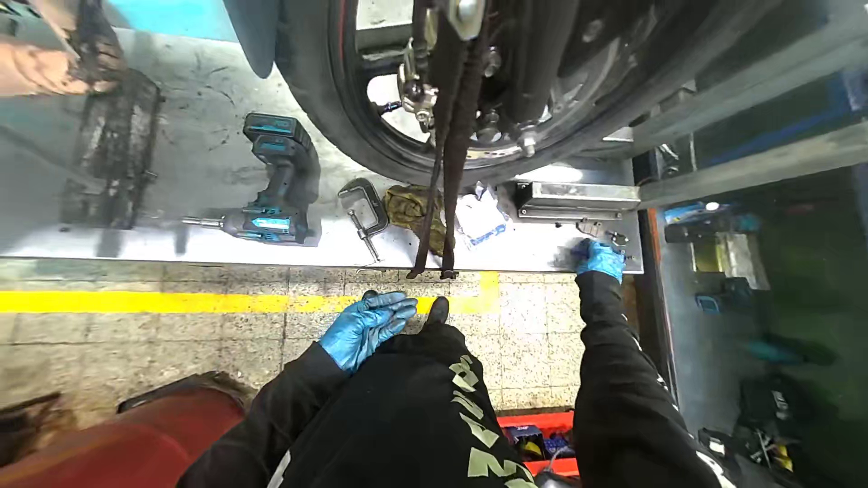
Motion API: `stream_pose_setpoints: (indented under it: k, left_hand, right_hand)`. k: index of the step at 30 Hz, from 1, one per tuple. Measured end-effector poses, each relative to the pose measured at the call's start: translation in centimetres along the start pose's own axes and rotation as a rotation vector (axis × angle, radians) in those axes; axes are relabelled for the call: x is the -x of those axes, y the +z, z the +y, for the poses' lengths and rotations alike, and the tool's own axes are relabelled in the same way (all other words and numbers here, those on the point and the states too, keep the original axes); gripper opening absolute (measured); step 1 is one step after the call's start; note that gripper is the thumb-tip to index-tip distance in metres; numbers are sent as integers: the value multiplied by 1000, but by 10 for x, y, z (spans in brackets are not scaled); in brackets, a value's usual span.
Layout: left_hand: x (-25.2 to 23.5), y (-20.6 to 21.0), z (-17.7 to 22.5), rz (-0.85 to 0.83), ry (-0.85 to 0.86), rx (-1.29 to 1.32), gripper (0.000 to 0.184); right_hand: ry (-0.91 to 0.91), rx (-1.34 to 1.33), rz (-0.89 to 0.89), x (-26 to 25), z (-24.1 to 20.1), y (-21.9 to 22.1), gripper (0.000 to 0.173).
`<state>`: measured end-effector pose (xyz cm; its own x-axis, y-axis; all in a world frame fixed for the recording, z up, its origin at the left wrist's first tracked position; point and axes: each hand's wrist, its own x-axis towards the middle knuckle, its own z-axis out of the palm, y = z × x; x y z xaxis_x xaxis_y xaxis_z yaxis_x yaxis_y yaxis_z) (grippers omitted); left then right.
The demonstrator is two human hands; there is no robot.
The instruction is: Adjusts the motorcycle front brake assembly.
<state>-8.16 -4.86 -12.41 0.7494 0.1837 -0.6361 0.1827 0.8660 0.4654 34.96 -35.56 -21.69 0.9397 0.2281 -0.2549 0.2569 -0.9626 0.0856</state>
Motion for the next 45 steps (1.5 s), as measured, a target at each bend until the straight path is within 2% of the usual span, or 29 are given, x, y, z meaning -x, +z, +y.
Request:
stream_pose_setpoints:
  k: [2, 4, 5, 7, 10, 12, 14, 18, 21, 23, 26, 32, 38, 45]
  left_hand:
    - [-4, 12, 0, -25, 9, -46, 33]
    - [-7, 25, 2, 9, 54, -77, 28]
    - [-11, 31, 4, 50, 96, -69, 25]
    - [-21, 41, 9, 129, 207, -25, 24]
    - [-35, 55, 25, 189, 372, 54, 29]
    - [-42, 68, 41, 177, 461, 73, 29]
    - [-48, 80, 56, 143, 538, 61, 29]
    - [-59, 106, 87, 166, 617, -54, 25]
    - [-67, 117, 105, 47, 658, -16, 26]
    - [-71, 119, 115, -70, 646, 56, 28]
    - [-77, 114, 124, -282, 552, 126, 31]
    - [-73, 107, 147, -365, 285, 165, 38]
    - [-81, 93, 165, -497, 131, 157, 42]
    - [-89, 86, 171, -614, 81, 212, 40]
  right_hand:
    - [-38, 16, -36, 4, -7, -5, 32]
    - [-122, -76, -31, 20, -15, -12, 26]
    - [-174, -217, 19, 33, -20, -14, 27]
    - [-224, -667, 76, 62, -32, -14, 32]
    - [-216, -1322, -25, 126, -64, -21, 38]
    - [-328, -1556, -105, 164, -91, -31, 35]
    - [-521, -1656, -182, 191, -114, -41, 33]
    - [-823, -1584, -208, 219, -150, -79, 39]
    - [-874, -1514, -149, 229, -171, -104, 46]
    - [-816, -1484, -93, 234, -187, -114, 48]
    - [-710, -1463, 85, 242, -213, -123, 47]
    - [-599, -1357, 368, 252, -252, -124, 41]
    - [-441, -1317, 446, 269, -281, -126, 40]
    - [-351, -1324, 521, 281, -300, -121, 40]
